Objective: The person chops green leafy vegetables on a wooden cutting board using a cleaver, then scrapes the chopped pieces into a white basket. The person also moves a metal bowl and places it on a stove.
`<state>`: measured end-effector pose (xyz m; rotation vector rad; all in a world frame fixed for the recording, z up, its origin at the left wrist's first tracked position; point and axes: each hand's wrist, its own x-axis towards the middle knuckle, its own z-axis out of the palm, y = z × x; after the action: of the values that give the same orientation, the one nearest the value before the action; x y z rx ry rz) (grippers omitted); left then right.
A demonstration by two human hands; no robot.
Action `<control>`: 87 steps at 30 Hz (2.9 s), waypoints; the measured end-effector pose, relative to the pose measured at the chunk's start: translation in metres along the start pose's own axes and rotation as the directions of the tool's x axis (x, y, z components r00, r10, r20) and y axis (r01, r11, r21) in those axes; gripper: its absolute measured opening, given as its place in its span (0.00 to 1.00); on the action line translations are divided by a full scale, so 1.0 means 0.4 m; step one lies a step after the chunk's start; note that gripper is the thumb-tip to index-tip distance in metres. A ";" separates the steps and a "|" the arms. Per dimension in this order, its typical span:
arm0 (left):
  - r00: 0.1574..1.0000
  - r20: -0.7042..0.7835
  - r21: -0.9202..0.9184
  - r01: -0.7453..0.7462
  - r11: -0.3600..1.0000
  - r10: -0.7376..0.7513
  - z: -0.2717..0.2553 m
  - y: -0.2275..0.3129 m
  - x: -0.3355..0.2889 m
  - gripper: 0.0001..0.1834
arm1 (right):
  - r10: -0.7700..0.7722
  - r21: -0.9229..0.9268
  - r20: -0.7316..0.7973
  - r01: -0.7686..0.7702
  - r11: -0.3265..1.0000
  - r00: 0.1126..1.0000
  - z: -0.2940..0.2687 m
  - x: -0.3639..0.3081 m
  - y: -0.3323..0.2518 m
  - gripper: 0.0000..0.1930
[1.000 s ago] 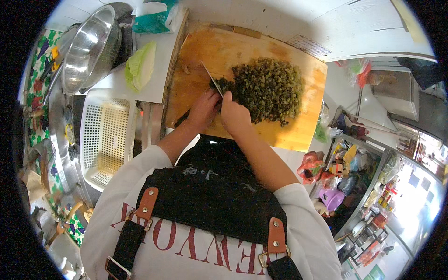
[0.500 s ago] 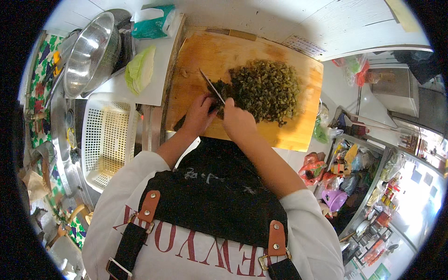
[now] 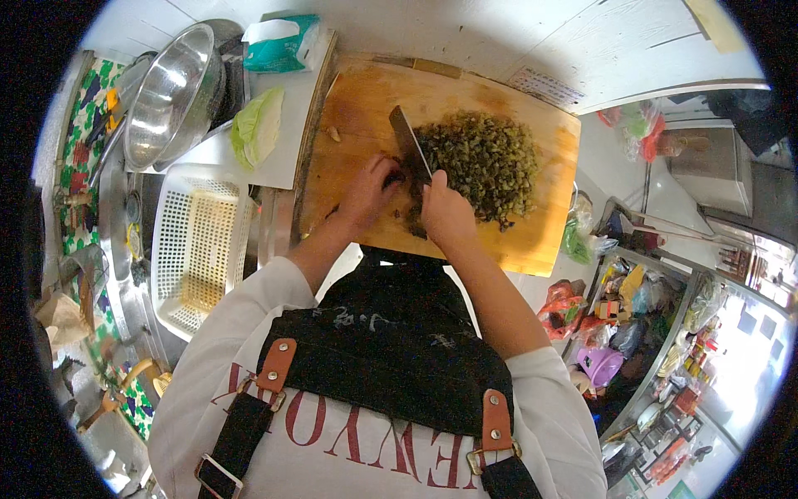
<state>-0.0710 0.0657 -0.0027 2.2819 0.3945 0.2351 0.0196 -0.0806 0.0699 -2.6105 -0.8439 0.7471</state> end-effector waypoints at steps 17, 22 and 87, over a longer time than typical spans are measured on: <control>0.999 -0.024 0.057 0.029 0.998 -0.028 -0.084 -0.048 -0.172 0.09 | -0.129 -0.033 0.246 0.142 0.989 0.960 0.135 -0.029 -0.052 0.12; 0.996 -0.075 -0.066 0.047 0.997 -0.052 -0.077 0.027 -0.049 0.13 | 0.043 0.044 0.083 -0.047 0.998 0.996 0.016 -0.080 -0.020 0.11; 0.995 0.099 0.011 -0.027 1.000 0.026 0.016 0.025 -0.023 0.16 | 0.100 0.082 0.033 -0.102 0.991 0.994 0.010 -0.011 0.038 0.12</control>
<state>-0.0756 0.0517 0.0002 2.3016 0.3158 0.1330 0.0213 -0.0945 0.0620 -2.5897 -0.6773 0.8304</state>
